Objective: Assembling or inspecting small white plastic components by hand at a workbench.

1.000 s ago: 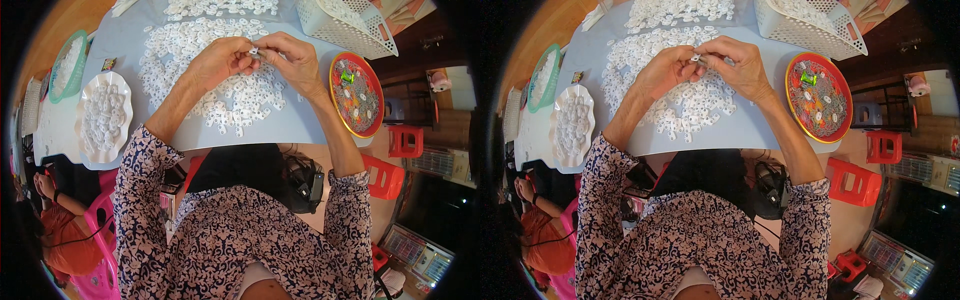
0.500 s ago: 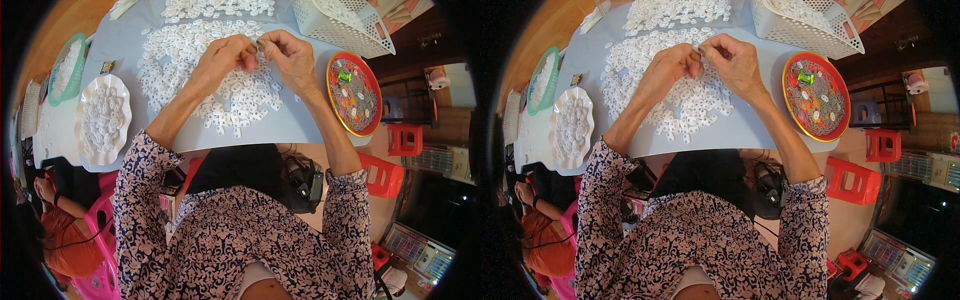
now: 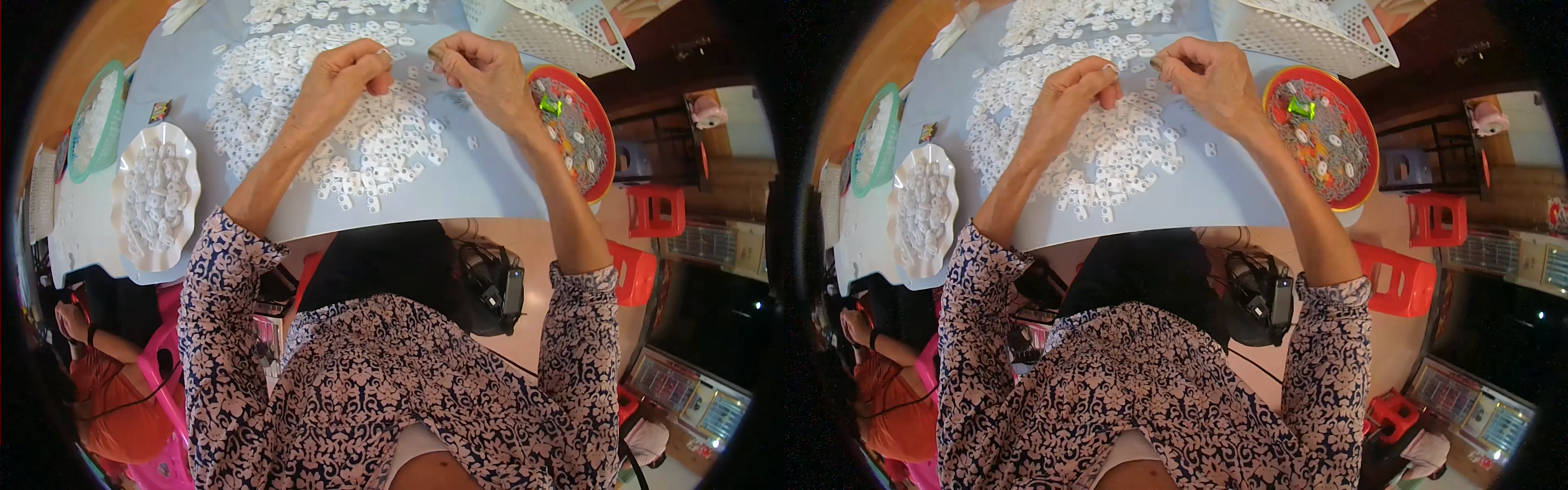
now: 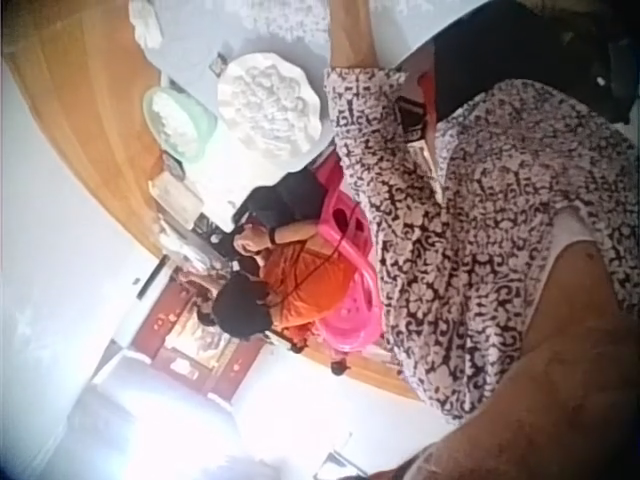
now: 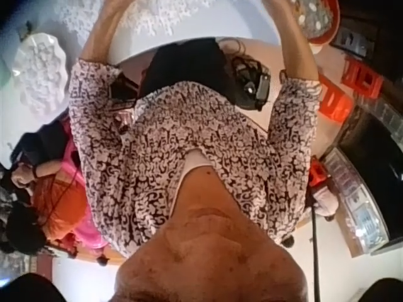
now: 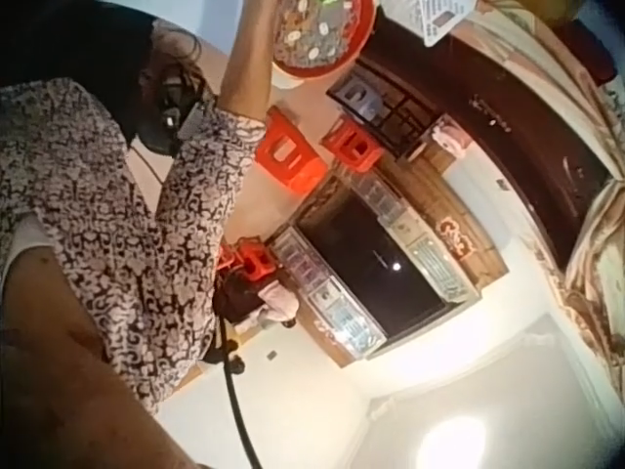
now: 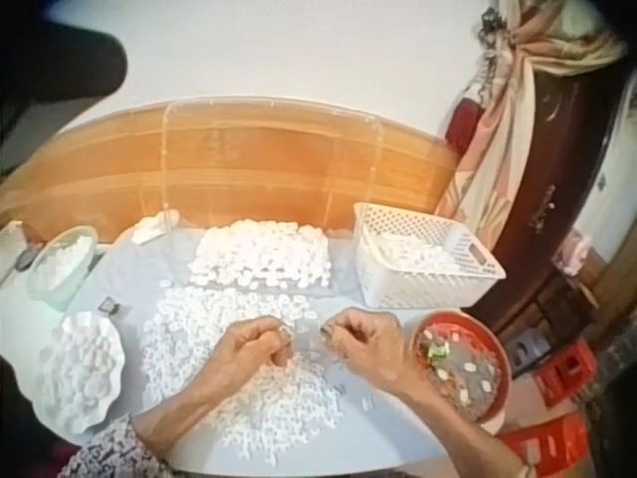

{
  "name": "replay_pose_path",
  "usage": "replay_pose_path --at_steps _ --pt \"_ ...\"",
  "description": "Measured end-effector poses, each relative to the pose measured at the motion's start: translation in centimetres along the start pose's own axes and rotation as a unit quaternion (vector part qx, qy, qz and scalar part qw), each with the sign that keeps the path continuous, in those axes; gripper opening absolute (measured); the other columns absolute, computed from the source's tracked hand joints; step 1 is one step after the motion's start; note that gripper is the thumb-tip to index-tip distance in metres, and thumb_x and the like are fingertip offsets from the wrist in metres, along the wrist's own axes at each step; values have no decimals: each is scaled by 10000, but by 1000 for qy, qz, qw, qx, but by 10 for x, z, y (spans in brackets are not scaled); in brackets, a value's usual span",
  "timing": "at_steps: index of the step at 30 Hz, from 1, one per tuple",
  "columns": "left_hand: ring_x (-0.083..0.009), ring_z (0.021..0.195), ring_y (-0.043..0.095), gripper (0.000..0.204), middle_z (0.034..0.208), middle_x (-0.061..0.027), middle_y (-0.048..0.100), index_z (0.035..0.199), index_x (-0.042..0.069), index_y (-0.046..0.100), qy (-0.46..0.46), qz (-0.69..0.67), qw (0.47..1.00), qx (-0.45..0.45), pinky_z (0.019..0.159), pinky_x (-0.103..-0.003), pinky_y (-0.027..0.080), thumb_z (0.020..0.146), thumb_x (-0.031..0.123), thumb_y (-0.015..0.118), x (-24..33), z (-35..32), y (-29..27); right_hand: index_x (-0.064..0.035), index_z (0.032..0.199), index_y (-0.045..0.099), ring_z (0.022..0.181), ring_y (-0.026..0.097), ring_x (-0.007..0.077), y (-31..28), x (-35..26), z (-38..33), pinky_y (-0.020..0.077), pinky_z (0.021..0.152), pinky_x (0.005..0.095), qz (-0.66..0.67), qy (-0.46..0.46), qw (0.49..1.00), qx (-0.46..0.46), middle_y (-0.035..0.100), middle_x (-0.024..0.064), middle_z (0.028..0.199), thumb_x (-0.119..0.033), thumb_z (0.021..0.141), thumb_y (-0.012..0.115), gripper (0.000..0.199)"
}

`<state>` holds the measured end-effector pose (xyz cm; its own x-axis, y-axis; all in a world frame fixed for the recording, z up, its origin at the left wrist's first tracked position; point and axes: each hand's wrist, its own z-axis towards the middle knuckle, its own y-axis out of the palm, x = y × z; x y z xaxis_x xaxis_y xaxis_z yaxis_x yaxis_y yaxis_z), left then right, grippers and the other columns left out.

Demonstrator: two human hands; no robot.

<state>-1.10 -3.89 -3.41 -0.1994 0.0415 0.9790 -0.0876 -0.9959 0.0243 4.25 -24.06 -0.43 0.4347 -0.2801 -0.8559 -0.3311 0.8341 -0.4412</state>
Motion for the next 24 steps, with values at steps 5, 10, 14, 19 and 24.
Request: replay_pose_path --at_steps 5,10,14,19,24 --pt "-73 636 513 201 663 -7 583 811 13 648 1 -19 1000 4 636 -221 425 893 182 580 -4 1 -5 -5 865 674 550 571 142 -23 -8 -19 456 541 287 -176 17 977 -116 641 94 676 -132 822 625 142" --pt "-72 635 515 200 666 -5 585 825 18 653 10 4 1000 6 634 -220 424 895 191 584 -7 1 -5 -8 862 664 562 566 144 -18 -5 -33 455 552 285 -236 -24 962 -136 618 100 641 -86 819 624 98" --pt "-64 630 503 201 662 0 579 826 19 652 13 19 1000 6 628 -220 418 898 192 579 -4 0 -4 4 822 645 588 598 275 -8 -8 -36 471 580 356 -291 -9 947 -139 618 169 672 -64 776 608 91" --pt "-56 625 490 198 656 6 572 816 23 648 7 49 999 2 631 -217 416 899 186 573 -2 -1 0 17 786 635 612 586 347 0 -3 -31 472 590 393 -396 -28 907 -142 620 191 696 -55 742 599 91" --pt "-88 680 520 207 680 -7 561 853 10 641 -1 68 998 -10 690 -238 422 914 190 561 3 -3 0 27 785 639 579 596 205 -9 -8 -26 483 589 319 -252 38 958 -128 642 128 680 -63 755 623 96"
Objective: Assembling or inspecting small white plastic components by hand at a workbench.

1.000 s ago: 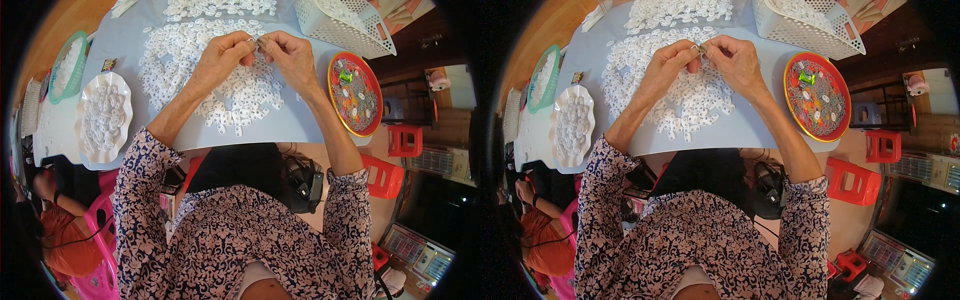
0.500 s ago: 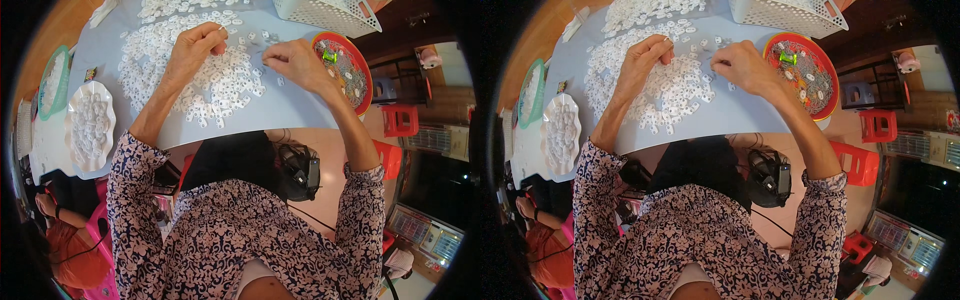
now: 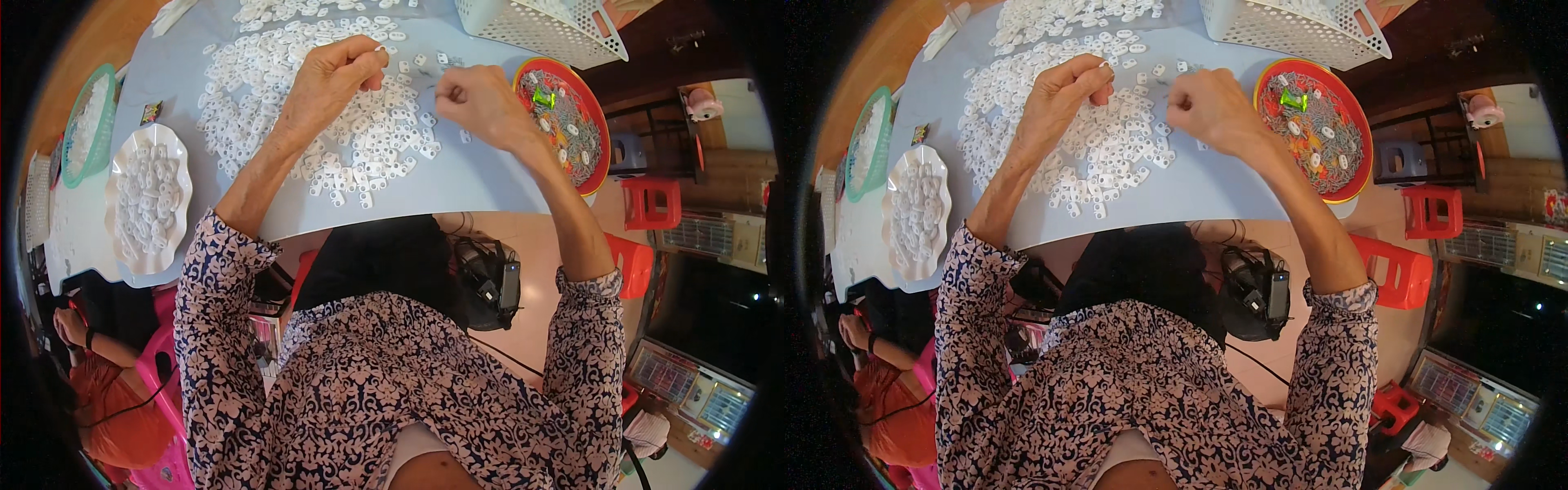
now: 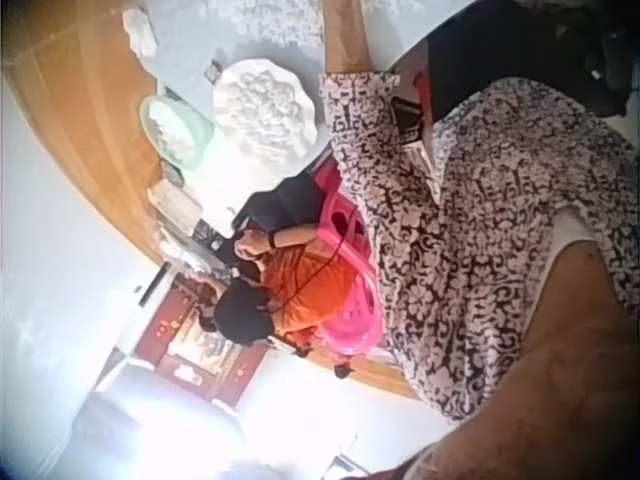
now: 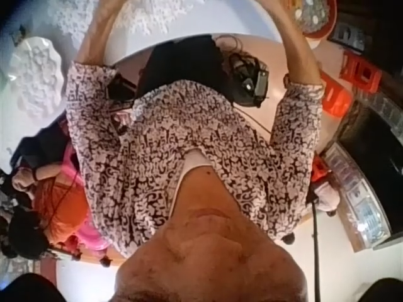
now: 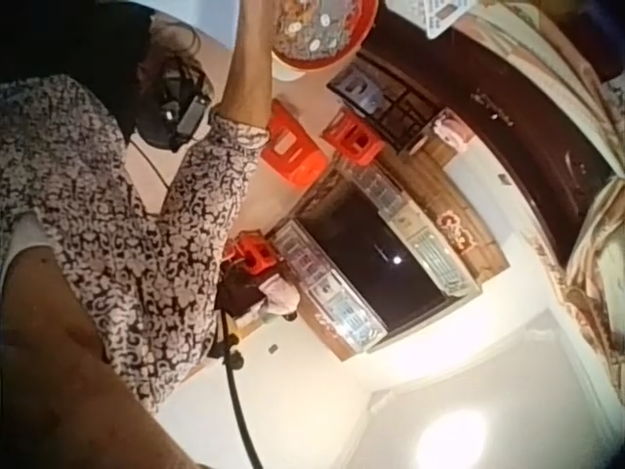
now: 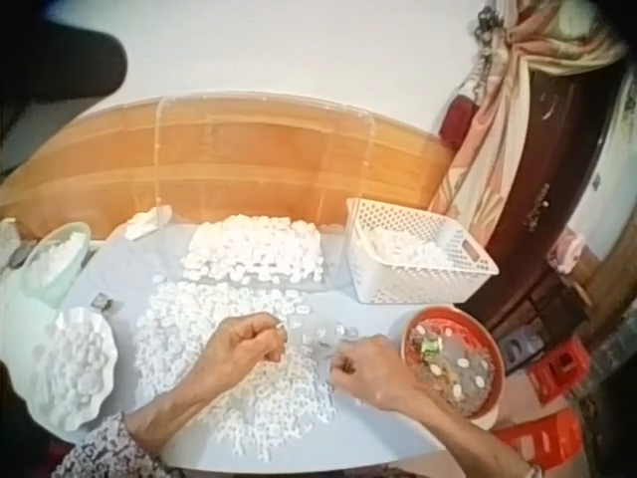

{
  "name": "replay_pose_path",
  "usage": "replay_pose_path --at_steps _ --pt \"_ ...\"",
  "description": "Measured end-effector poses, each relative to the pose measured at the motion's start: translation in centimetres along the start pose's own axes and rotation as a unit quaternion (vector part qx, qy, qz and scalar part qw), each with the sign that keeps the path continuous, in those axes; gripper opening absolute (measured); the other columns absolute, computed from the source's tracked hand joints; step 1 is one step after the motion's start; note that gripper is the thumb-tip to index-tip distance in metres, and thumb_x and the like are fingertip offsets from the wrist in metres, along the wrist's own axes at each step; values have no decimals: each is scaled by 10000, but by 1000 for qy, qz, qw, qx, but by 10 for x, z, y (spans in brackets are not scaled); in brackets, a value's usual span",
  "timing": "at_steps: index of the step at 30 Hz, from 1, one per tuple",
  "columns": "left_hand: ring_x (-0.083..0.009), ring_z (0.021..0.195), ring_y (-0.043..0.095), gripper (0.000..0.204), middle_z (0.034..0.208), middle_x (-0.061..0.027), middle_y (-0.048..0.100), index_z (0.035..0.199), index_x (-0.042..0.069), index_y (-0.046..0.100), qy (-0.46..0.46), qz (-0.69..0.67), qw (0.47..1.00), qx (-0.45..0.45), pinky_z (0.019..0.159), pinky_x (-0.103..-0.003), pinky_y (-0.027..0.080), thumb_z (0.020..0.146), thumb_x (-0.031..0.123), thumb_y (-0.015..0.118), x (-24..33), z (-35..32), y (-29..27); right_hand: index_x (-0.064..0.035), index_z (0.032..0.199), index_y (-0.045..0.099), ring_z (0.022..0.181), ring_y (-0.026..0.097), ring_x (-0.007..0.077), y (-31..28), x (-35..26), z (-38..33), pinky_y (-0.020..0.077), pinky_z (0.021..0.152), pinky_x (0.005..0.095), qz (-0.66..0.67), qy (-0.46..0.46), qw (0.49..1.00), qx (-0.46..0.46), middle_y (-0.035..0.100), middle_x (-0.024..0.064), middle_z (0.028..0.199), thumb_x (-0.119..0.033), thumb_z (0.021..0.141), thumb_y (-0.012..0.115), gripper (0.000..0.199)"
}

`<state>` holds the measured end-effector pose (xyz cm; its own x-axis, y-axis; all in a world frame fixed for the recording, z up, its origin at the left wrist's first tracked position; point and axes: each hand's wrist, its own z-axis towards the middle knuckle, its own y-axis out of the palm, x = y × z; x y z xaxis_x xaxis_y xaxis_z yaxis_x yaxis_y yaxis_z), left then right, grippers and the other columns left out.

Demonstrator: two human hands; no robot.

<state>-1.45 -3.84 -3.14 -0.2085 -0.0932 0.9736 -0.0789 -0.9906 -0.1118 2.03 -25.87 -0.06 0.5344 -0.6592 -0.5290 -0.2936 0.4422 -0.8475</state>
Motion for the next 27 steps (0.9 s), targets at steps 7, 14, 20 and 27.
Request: replay_pose_path --at_steps 7,14,20,27 --pt "-54 634 500 200 653 11 574 805 41 653 7 -6 1000 7 615 -218 414 901 195 567 -2 -1 1 13 862 687 608 542 70 2 10 9 448 564 218 372 96 921 57 622 26 688 -77 799 646 118" --pt "-48 649 497 202 665 14 575 792 39 633 -9 -18 1000 -13 612 -213 407 902 188 551 2 -2 3 14 966 652 667 547 80 18 0 26 459 626 218 445 35 892 65 625 15 766 -122 867 653 168" --pt "-50 651 493 205 660 17 567 786 37 627 -3 -23 1000 -6 616 -214 407 901 186 545 -3 1 3 0 950 652 686 569 84 51 3 44 485 641 218 594 -17 794 130 645 29 802 -122 865 660 149" --pt "-44 618 464 217 645 24 557 767 37 618 -15 -7 999 27 572 -215 370 899 189 538 -4 -2 5 2 986 632 716 580 80 69 1 46 502 667 215 643 -45 752 138 652 36 843 -85 871 643 145"
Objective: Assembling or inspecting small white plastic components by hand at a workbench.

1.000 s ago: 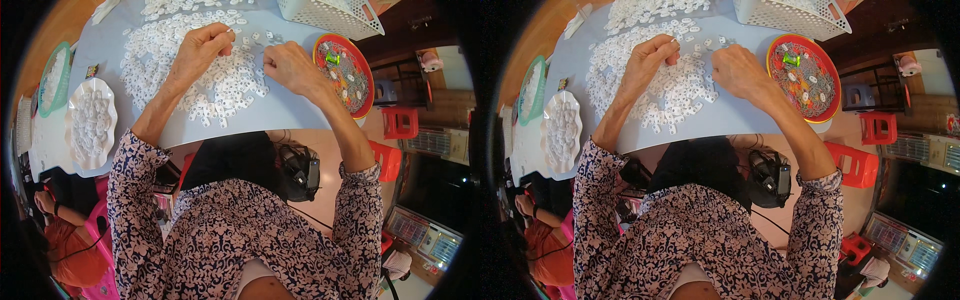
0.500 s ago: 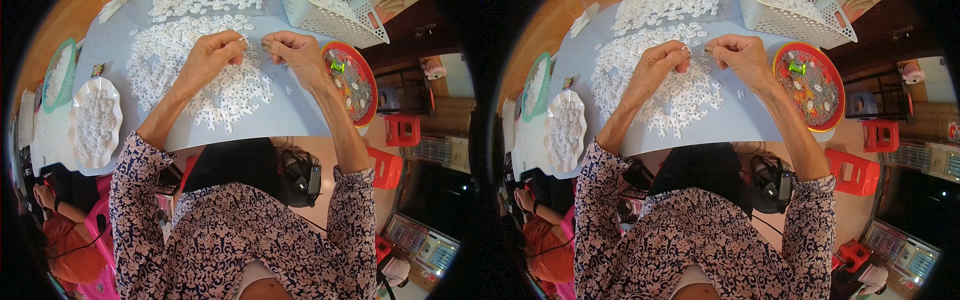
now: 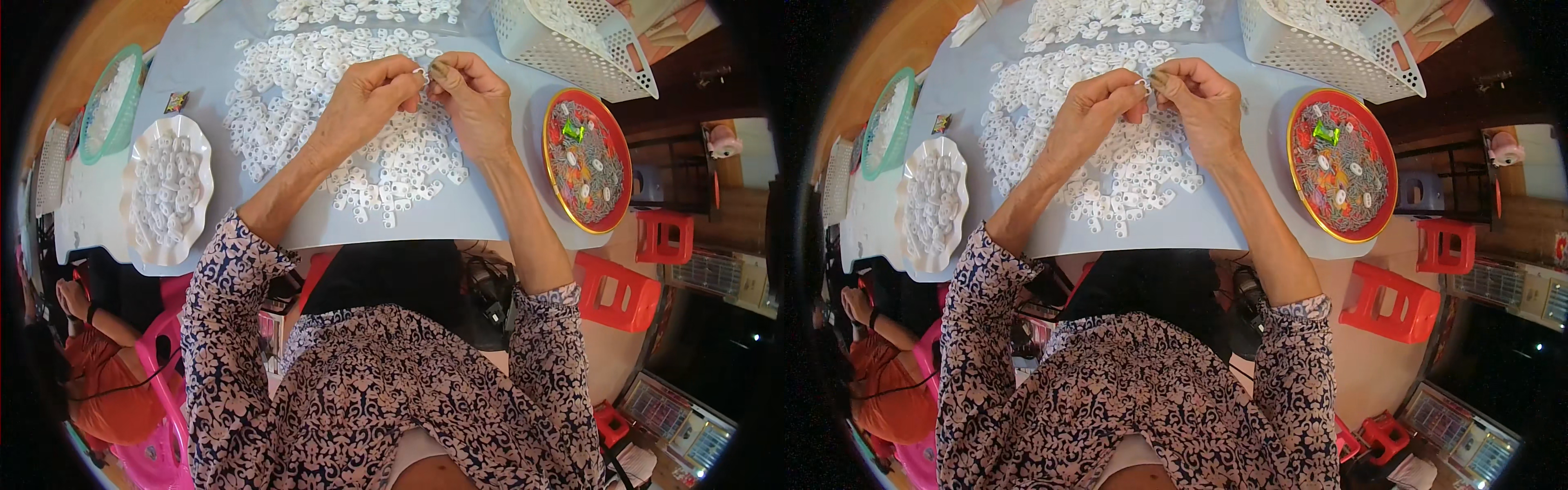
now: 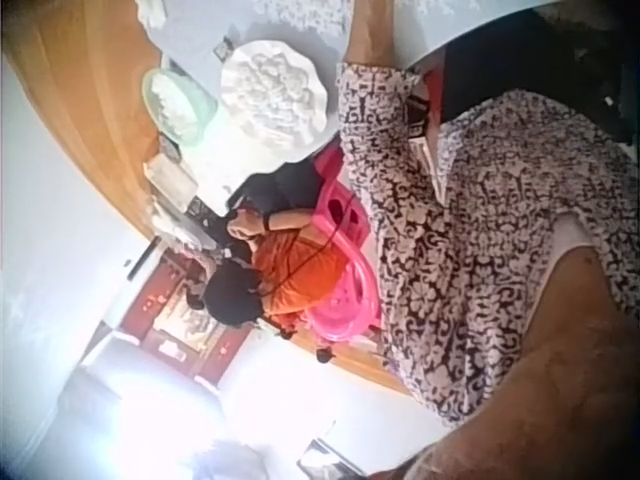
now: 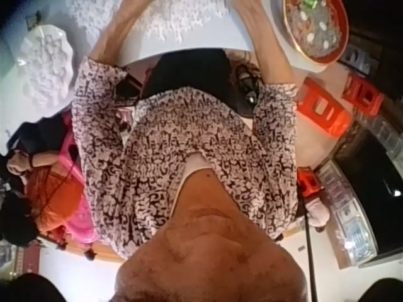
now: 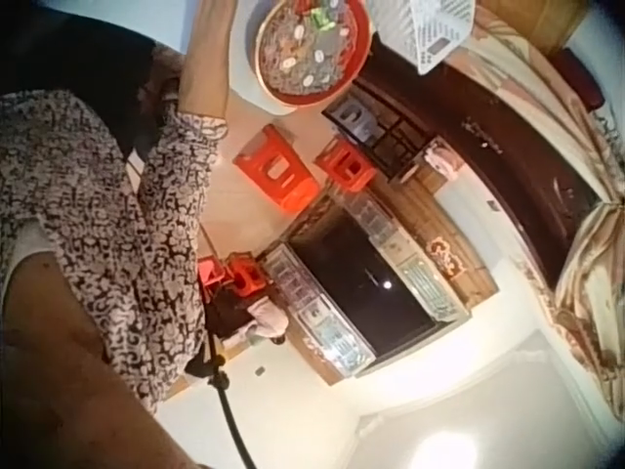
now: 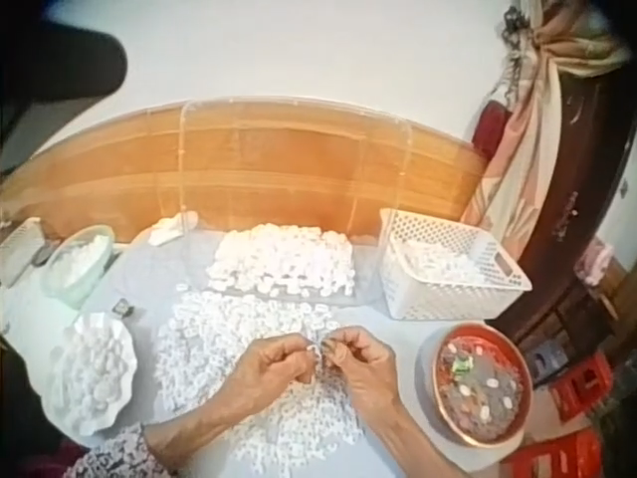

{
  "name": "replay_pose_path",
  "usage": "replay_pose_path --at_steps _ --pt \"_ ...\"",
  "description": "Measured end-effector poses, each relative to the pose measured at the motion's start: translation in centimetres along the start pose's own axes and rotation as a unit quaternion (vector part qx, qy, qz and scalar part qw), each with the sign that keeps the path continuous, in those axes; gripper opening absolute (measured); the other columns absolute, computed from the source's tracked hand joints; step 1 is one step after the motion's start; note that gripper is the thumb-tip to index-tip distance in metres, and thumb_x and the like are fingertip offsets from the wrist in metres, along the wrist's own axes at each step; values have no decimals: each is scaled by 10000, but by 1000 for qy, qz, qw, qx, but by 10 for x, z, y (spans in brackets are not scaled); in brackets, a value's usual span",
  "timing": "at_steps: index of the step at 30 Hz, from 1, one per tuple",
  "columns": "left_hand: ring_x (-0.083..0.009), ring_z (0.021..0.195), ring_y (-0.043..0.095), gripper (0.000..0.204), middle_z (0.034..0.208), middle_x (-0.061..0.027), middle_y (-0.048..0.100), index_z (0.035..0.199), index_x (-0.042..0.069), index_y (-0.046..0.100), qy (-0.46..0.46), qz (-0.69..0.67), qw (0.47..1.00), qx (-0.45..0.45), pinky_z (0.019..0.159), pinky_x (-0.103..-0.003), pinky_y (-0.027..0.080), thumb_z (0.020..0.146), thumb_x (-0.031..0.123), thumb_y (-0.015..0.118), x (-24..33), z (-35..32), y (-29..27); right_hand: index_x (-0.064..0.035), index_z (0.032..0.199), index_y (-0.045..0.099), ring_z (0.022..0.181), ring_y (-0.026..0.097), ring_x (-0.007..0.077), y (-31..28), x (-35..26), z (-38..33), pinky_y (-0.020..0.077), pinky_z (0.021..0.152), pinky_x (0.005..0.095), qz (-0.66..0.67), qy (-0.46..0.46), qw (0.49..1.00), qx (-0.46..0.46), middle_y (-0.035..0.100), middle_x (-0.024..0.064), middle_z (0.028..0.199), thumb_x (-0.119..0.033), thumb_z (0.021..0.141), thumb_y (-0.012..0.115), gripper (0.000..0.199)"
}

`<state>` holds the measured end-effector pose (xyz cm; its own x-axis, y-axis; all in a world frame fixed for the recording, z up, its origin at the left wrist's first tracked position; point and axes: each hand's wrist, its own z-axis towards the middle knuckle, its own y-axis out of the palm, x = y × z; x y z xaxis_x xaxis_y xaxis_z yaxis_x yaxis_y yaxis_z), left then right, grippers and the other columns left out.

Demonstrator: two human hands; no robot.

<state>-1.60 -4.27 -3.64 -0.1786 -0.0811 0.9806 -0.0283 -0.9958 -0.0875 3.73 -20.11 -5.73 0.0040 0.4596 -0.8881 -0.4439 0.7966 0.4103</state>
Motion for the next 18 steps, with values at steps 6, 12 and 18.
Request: replay_pose_path --at_steps 6,12,18 --pt "-40 599 447 230 634 23 550 742 35 607 4 6 1000 10 556 -215 356 896 190 533 -1 0 2 -9 992 633 734 603 83 6 -3 -3 509 674 221 3 -4 999 41 661 38 861 -55 865 642 135" --pt "-43 597 450 232 632 18 550 734 40 597 7 22 1000 3 550 -220 357 899 187 528 -3 -1 1 -13 990 638 745 608 81 12 -3 -8 499 680 214 -75 -21 995 58 664 35 872 -62 867 645 133" --pt "-45 585 447 232 629 19 554 739 47 605 6 19 1000 8 540 -223 353 906 189 528 2 -2 3 -23 1008 637 744 596 67 14 -4 -8 480 674 211 -40 -15 995 86 663 16 855 -69 872 642 144"
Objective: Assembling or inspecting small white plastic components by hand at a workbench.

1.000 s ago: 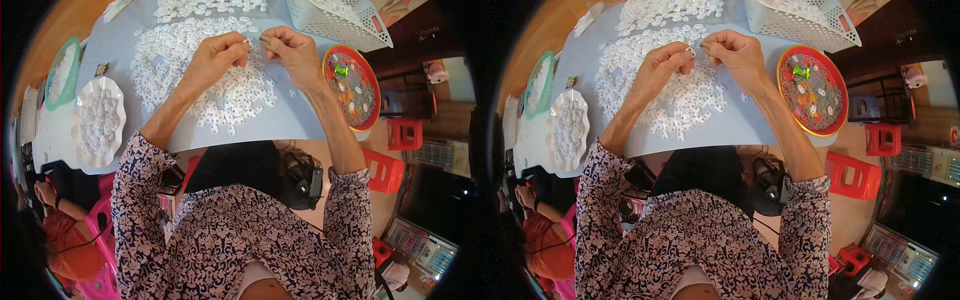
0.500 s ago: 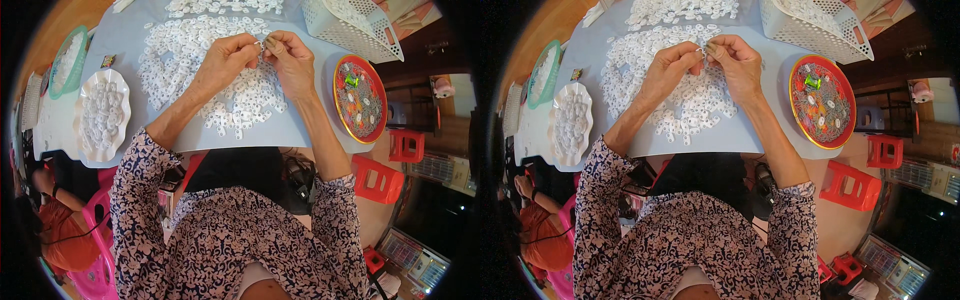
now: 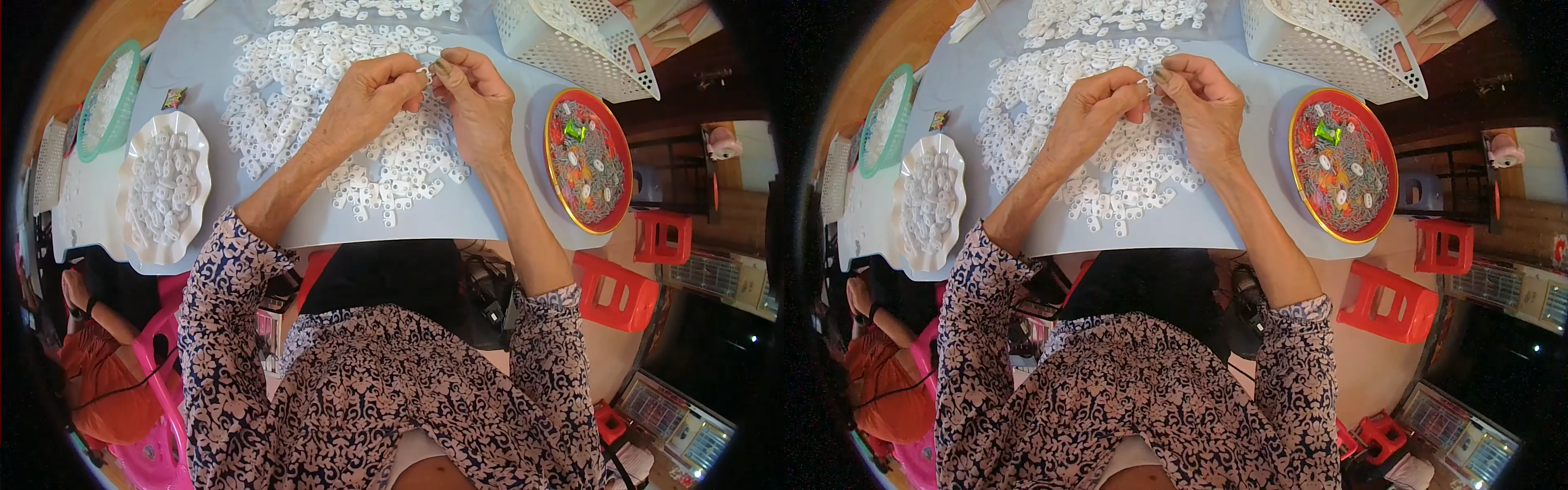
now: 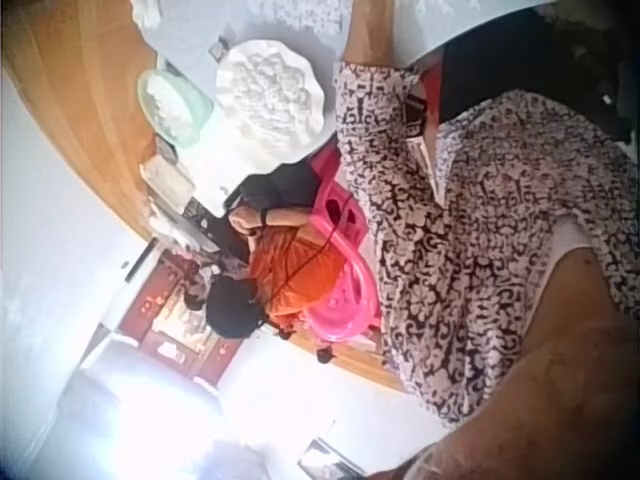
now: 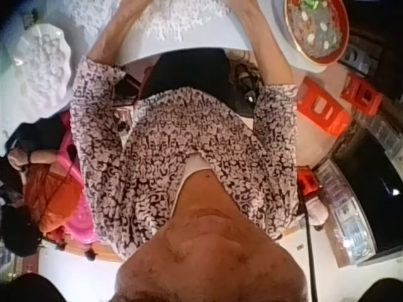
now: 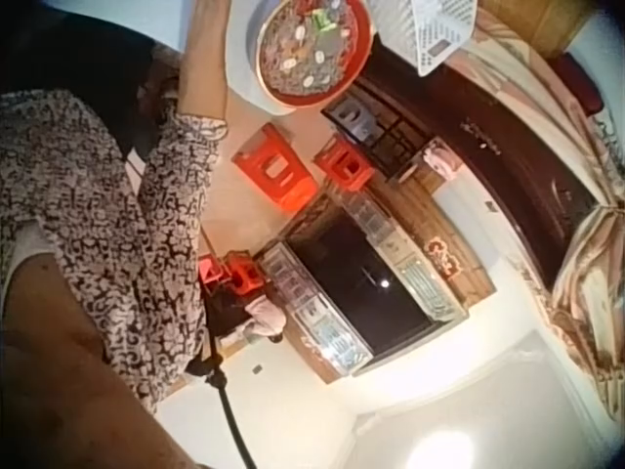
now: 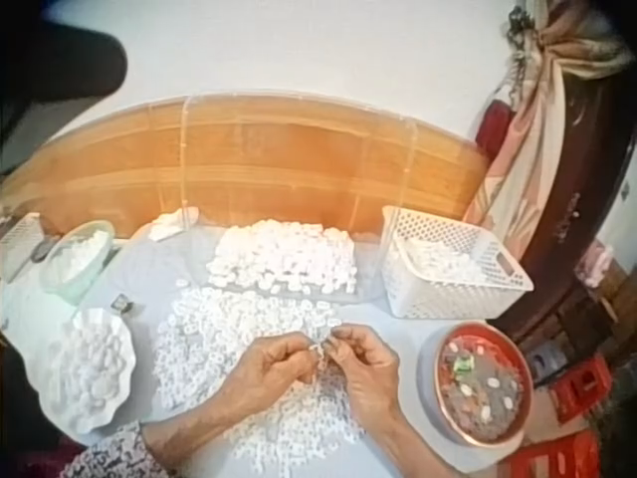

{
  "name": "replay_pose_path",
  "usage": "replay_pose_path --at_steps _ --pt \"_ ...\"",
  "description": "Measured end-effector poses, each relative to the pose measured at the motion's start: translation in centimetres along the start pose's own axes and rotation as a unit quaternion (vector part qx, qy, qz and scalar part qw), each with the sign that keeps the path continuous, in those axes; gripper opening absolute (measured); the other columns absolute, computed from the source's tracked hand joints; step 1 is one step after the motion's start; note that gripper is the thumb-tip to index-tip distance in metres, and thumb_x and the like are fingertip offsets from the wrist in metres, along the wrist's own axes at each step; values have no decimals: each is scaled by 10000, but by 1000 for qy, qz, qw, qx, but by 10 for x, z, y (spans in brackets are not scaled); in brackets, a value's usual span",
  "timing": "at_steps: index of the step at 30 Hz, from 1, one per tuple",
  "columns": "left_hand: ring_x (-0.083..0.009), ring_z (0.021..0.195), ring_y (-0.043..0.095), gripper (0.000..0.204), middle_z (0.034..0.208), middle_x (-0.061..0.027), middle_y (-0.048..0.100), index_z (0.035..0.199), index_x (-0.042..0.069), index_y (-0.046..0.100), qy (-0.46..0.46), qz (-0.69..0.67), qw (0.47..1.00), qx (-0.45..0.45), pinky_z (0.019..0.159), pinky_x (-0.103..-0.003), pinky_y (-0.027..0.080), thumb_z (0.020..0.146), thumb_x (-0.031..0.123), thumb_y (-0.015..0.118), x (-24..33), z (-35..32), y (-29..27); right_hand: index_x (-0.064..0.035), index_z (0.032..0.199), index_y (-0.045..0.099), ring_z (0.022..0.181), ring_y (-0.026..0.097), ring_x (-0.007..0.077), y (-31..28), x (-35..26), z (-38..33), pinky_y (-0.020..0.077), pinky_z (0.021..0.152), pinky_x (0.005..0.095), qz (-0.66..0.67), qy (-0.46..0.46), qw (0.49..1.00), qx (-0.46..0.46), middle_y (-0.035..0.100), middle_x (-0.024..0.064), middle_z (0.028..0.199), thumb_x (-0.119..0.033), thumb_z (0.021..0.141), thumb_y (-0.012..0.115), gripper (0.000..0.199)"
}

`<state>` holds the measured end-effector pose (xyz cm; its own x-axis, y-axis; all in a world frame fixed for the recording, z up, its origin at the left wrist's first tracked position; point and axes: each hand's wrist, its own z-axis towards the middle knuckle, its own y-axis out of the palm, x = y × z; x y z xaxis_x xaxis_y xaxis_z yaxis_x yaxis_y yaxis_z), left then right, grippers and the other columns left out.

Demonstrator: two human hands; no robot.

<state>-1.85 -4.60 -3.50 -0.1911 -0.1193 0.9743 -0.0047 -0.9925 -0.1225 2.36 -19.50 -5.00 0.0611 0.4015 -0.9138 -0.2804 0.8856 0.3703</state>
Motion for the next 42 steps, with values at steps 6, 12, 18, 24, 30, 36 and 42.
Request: replay_pose_path --at_steps 6,12,18,24,30,36,42 --pt "-42 577 440 240 627 22 558 737 45 615 3 5 1000 -7 538 -222 351 906 193 531 -4 0 0 -40 1014 641 743 587 53 0 4 1 457 662 209 23 -4 1000 2 662 2 855 -82 870 649 150" --pt "-45 585 444 235 638 15 582 753 39 634 0 -35 999 1 555 -221 366 900 189 528 -5 0 0 -41 1014 640 748 580 47 4 4 0 458 667 203 17 -8 1000 9 659 -3 848 -69 860 659 158" --pt "-56 603 460 236 633 5 587 760 28 635 -5 -53 999 10 608 -227 404 899 183 524 -3 -1 3 -24 1040 624 765 584 62 5 4 0 476 703 209 10 -30 999 1 651 18 860 -47 854 659 191" --pt "-45 565 430 236 628 7 586 740 21 622 19 -63 997 33 532 -226 363 892 172 524 -10 -2 5 -9 1048 614 779 580 65 7 6 1 471 721 200 -60 -88 994 -12 647 21 873 -45 854 659 203" --pt "-80 688 531 205 713 -14 594 818 5 618 -22 -24 999 0 683 -235 436 925 136 501 -7 0 0 0 972 657 761 570 60 7 3 0 467 708 195 -81 -50 995 -2 648 5 842 -91 870 654 136" --pt "-76 690 528 215 698 -7 593 796 17 622 -29 -6 999 -35 680 -231 434 919 158 518 -2 0 -2 5 908 673 689 523 44 -1 -2 0 439 634 188 -127 -33 991 -19 632 -12 775 -131 874 660 141" --pt "-40 566 434 223 623 17 581 728 41 615 -7 -18 1000 -11 513 -223 344 887 175 536 -7 1 1 4 841 661 646 483 34 2 -4 -1 401 586 180 -138 -50 989 -26 600 -30 711 -157 877 662 165"
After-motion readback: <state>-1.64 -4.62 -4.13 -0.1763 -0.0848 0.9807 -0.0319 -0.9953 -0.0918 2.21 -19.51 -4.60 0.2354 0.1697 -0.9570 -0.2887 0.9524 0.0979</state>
